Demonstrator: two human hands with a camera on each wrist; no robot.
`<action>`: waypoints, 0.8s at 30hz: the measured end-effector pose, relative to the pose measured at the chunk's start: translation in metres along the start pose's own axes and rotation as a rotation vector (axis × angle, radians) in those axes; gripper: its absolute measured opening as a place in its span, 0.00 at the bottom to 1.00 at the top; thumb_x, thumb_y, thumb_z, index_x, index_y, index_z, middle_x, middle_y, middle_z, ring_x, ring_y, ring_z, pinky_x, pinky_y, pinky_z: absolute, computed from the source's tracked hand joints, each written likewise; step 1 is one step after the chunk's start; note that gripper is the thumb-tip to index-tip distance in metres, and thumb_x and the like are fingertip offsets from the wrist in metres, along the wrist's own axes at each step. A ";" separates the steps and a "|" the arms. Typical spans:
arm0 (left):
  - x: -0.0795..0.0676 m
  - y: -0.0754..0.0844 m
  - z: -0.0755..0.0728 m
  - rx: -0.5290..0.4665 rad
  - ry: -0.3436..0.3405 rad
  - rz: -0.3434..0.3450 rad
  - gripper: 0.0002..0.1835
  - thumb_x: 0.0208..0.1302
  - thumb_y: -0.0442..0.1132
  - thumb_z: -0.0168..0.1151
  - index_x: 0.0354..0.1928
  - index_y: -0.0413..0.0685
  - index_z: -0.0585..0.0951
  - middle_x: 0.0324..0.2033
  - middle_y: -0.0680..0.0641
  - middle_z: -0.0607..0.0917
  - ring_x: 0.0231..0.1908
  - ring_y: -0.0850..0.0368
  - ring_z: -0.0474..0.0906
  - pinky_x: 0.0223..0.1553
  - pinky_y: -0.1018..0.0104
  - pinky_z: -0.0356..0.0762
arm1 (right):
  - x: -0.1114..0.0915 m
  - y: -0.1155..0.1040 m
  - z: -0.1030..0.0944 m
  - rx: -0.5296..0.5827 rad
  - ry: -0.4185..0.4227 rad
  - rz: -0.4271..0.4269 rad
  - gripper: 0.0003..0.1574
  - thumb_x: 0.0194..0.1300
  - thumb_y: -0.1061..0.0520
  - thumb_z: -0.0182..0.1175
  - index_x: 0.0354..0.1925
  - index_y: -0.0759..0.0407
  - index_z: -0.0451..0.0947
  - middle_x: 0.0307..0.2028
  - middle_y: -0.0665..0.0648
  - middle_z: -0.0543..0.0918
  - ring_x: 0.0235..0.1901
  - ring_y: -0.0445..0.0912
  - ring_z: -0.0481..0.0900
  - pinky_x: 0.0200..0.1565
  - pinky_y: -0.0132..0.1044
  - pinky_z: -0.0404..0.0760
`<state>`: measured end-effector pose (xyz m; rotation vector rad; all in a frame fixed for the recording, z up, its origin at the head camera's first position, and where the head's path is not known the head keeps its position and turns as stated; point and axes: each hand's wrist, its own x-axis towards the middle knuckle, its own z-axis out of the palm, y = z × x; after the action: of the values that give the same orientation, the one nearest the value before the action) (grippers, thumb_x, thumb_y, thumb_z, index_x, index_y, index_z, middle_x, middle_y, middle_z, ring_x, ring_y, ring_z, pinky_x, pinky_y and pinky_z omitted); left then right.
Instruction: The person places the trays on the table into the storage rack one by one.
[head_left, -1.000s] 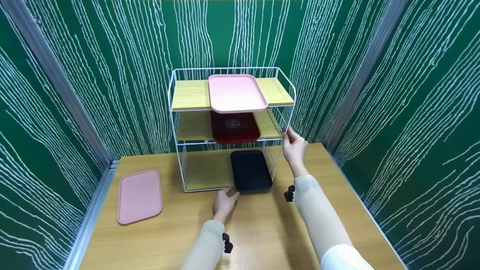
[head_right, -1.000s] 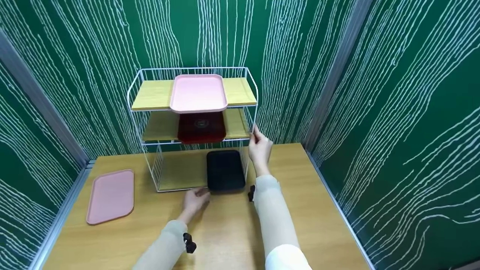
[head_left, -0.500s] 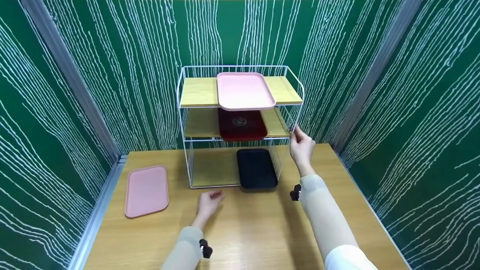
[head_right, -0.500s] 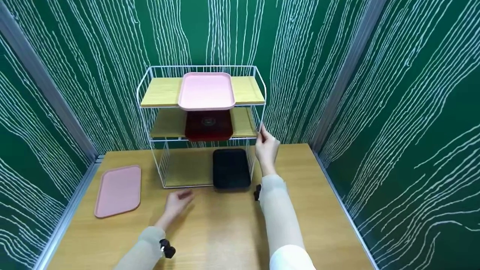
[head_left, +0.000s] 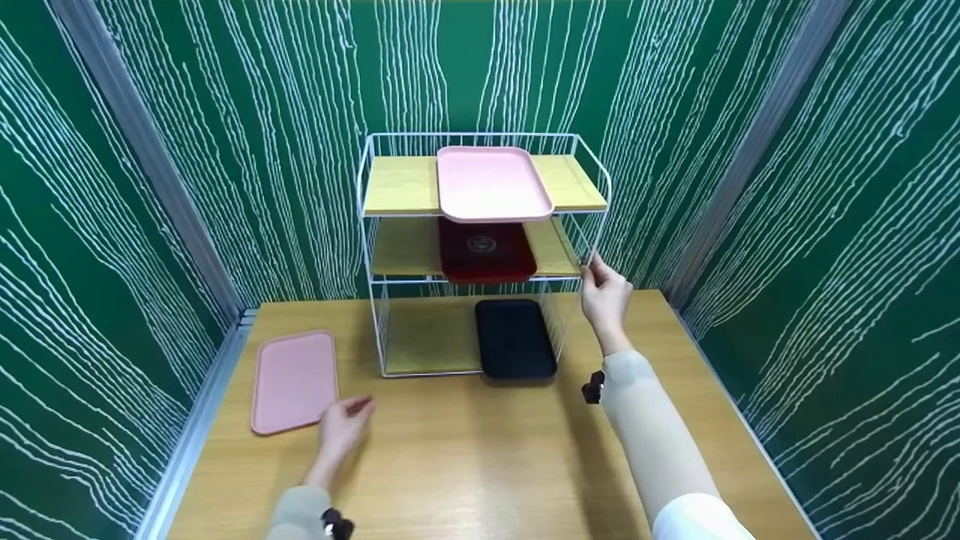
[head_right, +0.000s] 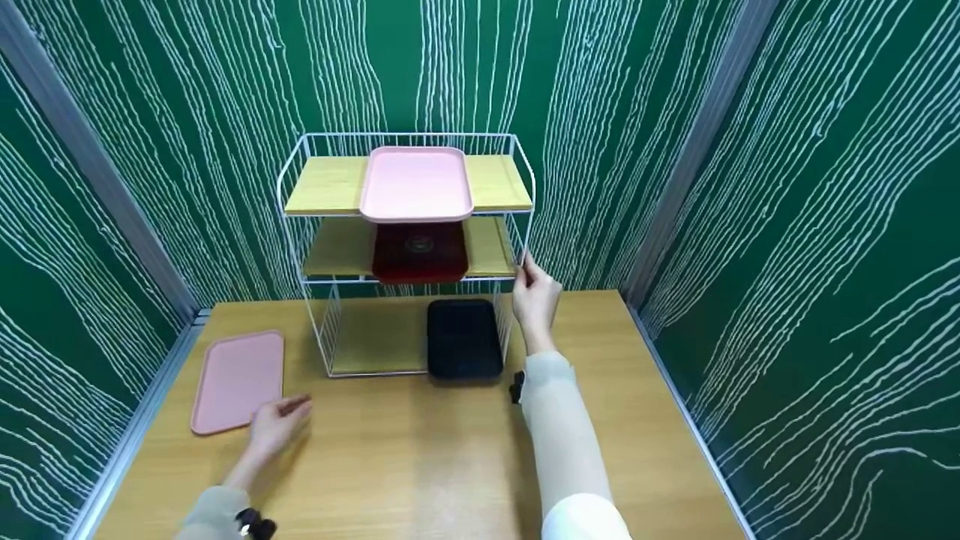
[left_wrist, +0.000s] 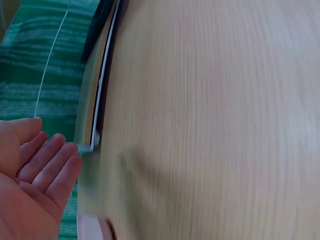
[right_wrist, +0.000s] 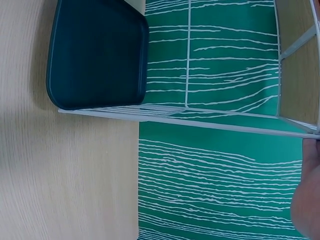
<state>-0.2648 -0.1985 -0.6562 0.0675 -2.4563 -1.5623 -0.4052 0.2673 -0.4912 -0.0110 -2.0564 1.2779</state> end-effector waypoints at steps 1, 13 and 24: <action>-0.002 -0.003 -0.010 0.025 0.018 -0.018 0.14 0.72 0.33 0.68 0.53 0.27 0.87 0.48 0.33 0.91 0.51 0.37 0.88 0.57 0.46 0.84 | 0.000 0.000 0.000 -0.002 -0.002 0.004 0.23 0.76 0.65 0.65 0.66 0.62 0.82 0.53 0.63 0.89 0.50 0.53 0.89 0.42 0.21 0.80; -0.013 -0.028 -0.110 0.110 0.138 -0.220 0.21 0.78 0.39 0.62 0.64 0.29 0.82 0.61 0.30 0.83 0.66 0.32 0.77 0.69 0.42 0.73 | 0.002 -0.004 -0.001 -0.003 -0.021 0.027 0.24 0.77 0.64 0.64 0.68 0.59 0.81 0.56 0.62 0.88 0.54 0.52 0.88 0.49 0.34 0.85; -0.010 -0.059 -0.135 0.121 0.247 -0.341 0.27 0.78 0.41 0.62 0.71 0.32 0.76 0.66 0.29 0.79 0.66 0.30 0.76 0.69 0.40 0.72 | 0.004 0.000 0.002 0.020 0.005 0.004 0.24 0.75 0.67 0.65 0.66 0.61 0.80 0.55 0.63 0.88 0.54 0.56 0.88 0.50 0.32 0.86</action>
<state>-0.2310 -0.3428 -0.6563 0.6900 -2.4275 -1.4192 -0.4093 0.2672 -0.4898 -0.0085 -2.0401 1.2997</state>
